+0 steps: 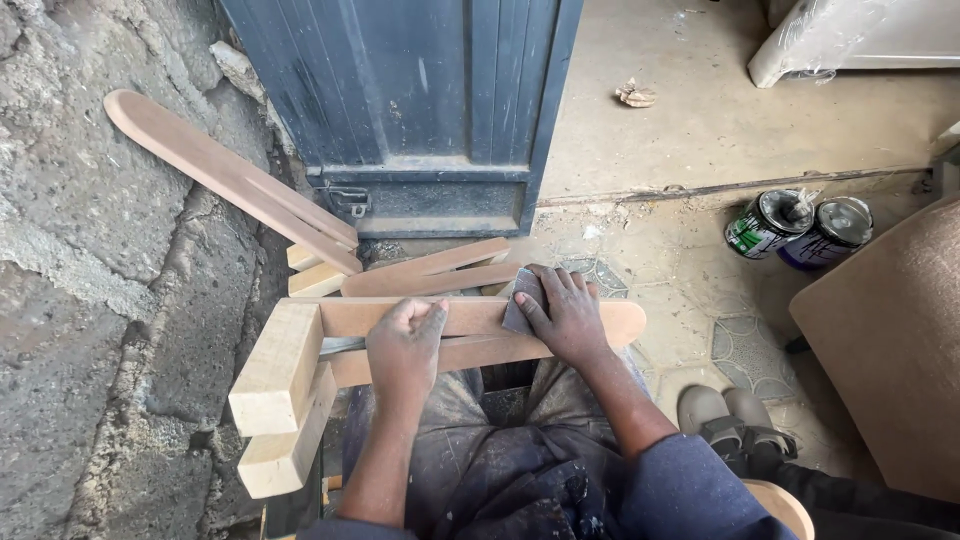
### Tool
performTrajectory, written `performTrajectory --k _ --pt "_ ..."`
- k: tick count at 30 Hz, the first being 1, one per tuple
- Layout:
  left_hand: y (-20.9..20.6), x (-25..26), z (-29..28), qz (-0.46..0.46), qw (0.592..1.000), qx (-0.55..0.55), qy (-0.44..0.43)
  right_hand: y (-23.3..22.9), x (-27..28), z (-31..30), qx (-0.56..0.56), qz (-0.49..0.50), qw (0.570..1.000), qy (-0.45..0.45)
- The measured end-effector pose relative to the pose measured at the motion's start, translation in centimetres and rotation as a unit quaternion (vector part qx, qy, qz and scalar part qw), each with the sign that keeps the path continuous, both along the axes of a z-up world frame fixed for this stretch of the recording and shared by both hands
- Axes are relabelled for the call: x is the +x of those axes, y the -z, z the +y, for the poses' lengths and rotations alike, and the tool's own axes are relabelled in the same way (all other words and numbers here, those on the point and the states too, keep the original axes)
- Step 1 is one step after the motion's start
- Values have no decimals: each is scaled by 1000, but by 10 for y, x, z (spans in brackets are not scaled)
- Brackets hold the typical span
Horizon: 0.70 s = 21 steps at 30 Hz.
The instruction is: Sanding various wooden furniture components by hand using sandpaper to smooth the surfaces.
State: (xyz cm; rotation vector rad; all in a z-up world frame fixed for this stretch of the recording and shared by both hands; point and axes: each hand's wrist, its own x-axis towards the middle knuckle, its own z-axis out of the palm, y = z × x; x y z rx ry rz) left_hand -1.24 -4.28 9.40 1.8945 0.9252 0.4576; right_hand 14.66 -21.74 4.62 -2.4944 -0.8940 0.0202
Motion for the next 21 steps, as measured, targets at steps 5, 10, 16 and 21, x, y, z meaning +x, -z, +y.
performTrajectory --k 5,10,16,21 --pt "34 -6 13 213 950 185 133 4 7 7 -43 17 999 14" --pt "77 -15 19 244 896 317 192 25 16 13 -61 8 998 4" --pt "49 -10 21 247 884 309 251 45 31 10 -130 43 990 -16" --pt "49 -18 -9 239 919 160 271 43 31 -14 -131 68 989 -6"
